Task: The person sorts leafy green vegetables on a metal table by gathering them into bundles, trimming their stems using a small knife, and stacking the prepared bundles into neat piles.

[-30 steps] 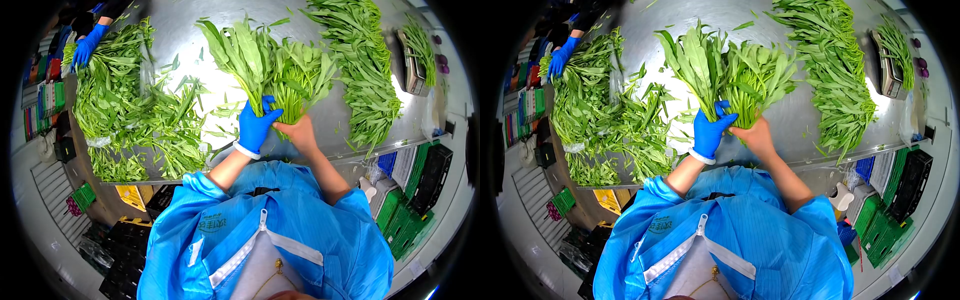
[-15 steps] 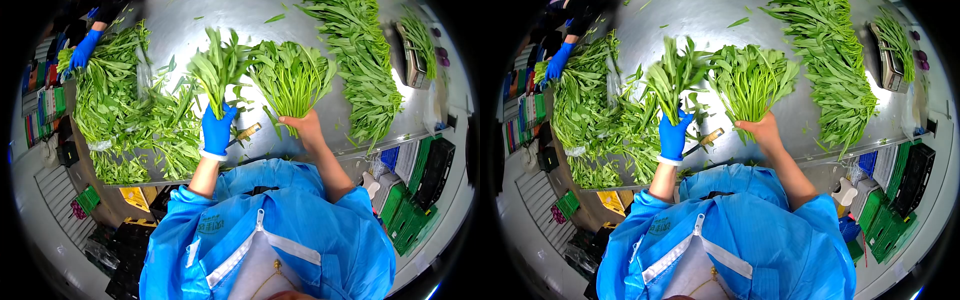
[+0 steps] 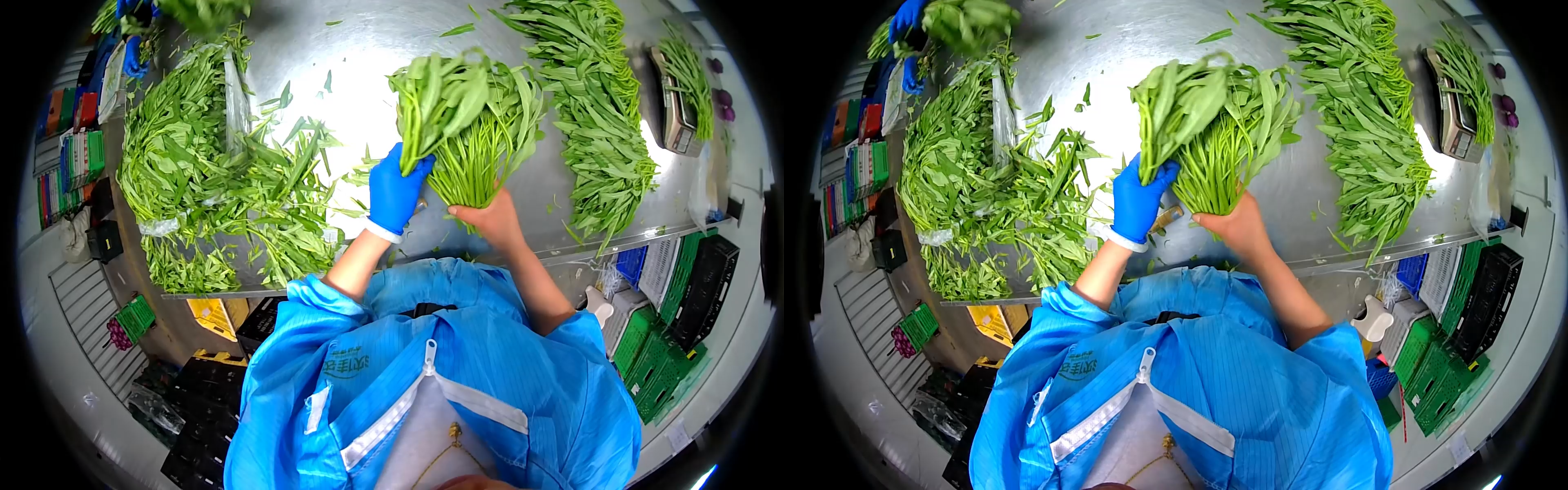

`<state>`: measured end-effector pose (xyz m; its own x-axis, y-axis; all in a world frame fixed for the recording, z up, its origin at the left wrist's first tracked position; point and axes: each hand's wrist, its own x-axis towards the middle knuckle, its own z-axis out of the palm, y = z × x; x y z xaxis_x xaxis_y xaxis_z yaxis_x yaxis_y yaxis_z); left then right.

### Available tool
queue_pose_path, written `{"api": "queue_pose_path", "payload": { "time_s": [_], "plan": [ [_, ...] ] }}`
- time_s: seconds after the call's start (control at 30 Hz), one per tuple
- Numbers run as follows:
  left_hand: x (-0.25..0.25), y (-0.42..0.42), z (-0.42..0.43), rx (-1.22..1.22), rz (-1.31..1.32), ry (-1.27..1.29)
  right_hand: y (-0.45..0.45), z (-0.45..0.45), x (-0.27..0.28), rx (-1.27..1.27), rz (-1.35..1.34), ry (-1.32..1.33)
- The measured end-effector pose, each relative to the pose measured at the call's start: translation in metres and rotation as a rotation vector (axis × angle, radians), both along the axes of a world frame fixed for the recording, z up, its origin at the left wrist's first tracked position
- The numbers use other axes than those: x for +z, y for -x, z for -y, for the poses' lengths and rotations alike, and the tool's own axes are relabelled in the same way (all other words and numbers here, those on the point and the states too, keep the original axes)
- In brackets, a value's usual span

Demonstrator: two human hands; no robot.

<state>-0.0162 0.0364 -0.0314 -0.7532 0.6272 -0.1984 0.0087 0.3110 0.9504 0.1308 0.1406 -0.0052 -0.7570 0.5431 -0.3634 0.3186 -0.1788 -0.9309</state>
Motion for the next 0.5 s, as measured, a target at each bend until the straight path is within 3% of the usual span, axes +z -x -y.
{"api": "queue_pose_path", "payload": {
  "time_s": [0.1, 0.2, 0.23, 0.27, 0.33, 0.4, 0.47, 0.5],
  "plan": [
    [0.016, 0.014, 0.006, 0.134, 0.188, -0.110, -0.006, -0.002, -0.012, -0.138, 0.024, 0.272],
    [0.015, 0.027, 0.015, 0.283, 0.262, -0.304, -0.008, -0.006, -0.014, -0.143, 0.008, 0.304],
    [0.017, 0.025, 0.018, 0.293, 0.341, -0.254, -0.007, -0.005, -0.012, -0.151, -0.017, 0.300],
    [0.015, 0.020, 0.020, 0.270, 0.479, -0.286, -0.004, -0.004, -0.010, -0.157, -0.044, 0.295],
    [0.010, 0.006, 0.023, 0.133, 0.634, -0.082, 0.001, 0.000, -0.007, -0.161, -0.067, 0.332],
    [-0.015, -0.018, 0.029, 0.092, 1.001, -0.251, 0.005, 0.005, -0.007, -0.164, -0.055, 0.419],
    [0.008, -0.029, 0.014, 0.128, 1.159, -0.352, 0.008, 0.006, -0.007, -0.138, -0.031, 0.463],
    [-0.008, -0.031, 0.016, 0.087, 1.129, -0.343, 0.008, 0.005, -0.007, -0.126, -0.017, 0.485]
  ]
}}
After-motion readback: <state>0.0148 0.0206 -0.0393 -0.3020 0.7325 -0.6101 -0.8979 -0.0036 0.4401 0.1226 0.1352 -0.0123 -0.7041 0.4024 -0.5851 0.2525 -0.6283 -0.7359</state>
